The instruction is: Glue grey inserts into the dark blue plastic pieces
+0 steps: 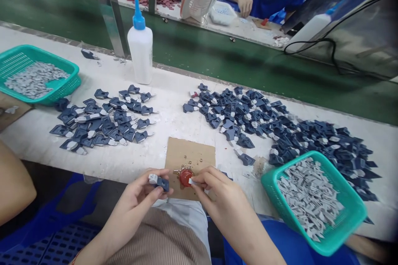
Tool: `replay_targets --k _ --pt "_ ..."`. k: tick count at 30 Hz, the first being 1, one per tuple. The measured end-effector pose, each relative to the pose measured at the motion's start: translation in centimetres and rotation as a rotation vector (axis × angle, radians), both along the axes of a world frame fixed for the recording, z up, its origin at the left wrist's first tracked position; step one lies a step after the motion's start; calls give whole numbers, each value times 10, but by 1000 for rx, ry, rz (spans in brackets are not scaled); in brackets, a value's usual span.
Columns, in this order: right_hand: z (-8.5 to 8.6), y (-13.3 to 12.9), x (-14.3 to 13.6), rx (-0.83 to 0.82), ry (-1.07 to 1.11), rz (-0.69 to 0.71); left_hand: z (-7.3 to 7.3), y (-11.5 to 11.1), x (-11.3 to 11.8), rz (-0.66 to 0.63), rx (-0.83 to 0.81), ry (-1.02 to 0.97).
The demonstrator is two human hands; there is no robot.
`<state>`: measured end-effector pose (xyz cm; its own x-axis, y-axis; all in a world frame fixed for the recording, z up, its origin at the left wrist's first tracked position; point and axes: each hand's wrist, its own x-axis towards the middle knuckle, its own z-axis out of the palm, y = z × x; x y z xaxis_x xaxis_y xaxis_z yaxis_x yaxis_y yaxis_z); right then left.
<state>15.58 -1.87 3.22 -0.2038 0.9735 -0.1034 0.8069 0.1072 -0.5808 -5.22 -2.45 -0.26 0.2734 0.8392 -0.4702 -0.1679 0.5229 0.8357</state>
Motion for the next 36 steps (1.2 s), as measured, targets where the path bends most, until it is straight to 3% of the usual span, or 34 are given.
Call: replay_targets --k 9,21,25,31,36 --pt "2 3 -1 -46 -18 10 -2 8 3 89 -37 -58" --pt "4 4 1 -86 43 -1 -3 9 18 11 -15 -82" --pt "8 6 8 -152 241 -117 -3 10 24 23 -14 -96" --pt "12 7 11 -374 788 -397 3 13 35 13 3 -122" --pt "13 2 8 -448 931 -439 8 15 42 17 12 -160"
